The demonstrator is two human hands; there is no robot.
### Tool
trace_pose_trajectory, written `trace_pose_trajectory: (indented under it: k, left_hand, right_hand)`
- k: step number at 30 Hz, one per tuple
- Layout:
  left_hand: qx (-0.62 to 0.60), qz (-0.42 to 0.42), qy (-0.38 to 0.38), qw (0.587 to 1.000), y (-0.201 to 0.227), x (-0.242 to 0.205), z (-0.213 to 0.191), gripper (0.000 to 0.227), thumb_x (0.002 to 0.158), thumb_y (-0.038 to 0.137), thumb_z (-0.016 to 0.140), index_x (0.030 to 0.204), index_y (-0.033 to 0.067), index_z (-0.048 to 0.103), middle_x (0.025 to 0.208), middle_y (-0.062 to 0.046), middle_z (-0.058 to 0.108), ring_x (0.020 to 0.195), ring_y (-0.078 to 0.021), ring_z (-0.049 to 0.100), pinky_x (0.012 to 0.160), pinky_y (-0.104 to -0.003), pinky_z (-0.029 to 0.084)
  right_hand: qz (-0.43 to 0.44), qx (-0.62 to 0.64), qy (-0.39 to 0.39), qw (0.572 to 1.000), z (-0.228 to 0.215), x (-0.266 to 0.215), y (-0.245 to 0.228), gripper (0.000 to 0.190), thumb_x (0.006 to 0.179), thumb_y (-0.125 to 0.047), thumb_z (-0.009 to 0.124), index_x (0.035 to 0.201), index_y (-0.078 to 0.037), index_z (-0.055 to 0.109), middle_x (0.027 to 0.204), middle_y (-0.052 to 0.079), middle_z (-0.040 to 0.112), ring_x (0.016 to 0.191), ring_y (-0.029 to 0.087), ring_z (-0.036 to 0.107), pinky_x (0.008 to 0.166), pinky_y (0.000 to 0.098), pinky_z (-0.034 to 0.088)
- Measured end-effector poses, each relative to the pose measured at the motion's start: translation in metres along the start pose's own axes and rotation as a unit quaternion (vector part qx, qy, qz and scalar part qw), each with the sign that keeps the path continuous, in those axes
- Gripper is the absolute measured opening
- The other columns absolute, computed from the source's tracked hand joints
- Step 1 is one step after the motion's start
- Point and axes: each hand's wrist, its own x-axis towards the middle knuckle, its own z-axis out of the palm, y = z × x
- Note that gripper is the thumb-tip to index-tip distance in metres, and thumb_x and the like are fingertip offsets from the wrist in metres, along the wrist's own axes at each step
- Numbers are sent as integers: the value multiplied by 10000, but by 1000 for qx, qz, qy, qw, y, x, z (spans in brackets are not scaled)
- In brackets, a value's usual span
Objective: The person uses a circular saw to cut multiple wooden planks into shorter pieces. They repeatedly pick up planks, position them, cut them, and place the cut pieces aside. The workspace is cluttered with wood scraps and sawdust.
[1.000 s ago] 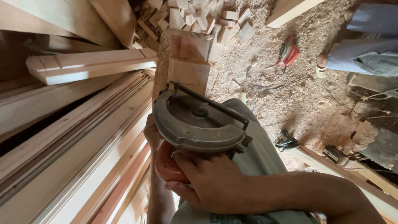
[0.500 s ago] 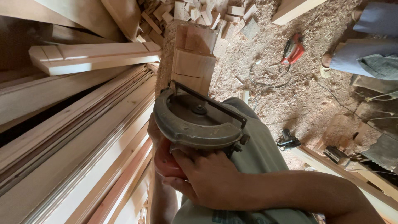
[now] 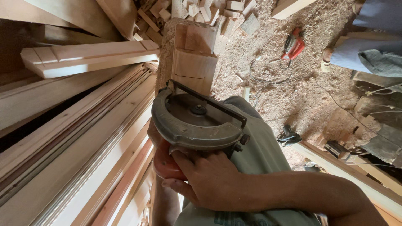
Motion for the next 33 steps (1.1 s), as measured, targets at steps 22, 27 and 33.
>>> trace_pose_trajectory:
  k: [22, 27, 33]
  left_hand:
    - [29, -4, 0, 1000, -4, 0, -2, 247, 887, 57, 784, 1123, 18, 724, 950, -23, 765, 849, -107, 726, 712, -238, 601]
    - [18, -40, 22, 999, -5, 1, 0, 211, 914, 33, 768, 1116, -15, 731, 965, -55, 755, 838, -127, 712, 698, -258, 587]
    - [-206, -128, -22, 970, 14, 2, 4, 265, 912, 33, 666, 1171, -17, 693, 1034, -101, 753, 841, -159, 739, 715, -275, 617]
  right_hand:
    - [53, 3, -69, 996, -4, 9, 0, 538, 980, -474, 581, 1240, -5, 541, 956, 253, 702, 813, 444, 692, 745, 558, 518]
    - [58, 0, -71, 996, -4, 12, -2, 557, 987, -480, 570, 1264, 1, 523, 968, 257, 700, 823, 453, 691, 750, 559, 523]
    - [81, -14, -88, 993, -3, 18, -6, 589, 992, -488, 551, 1317, -1, 497, 1056, 279, 682, 886, 484, 673, 811, 587, 501]
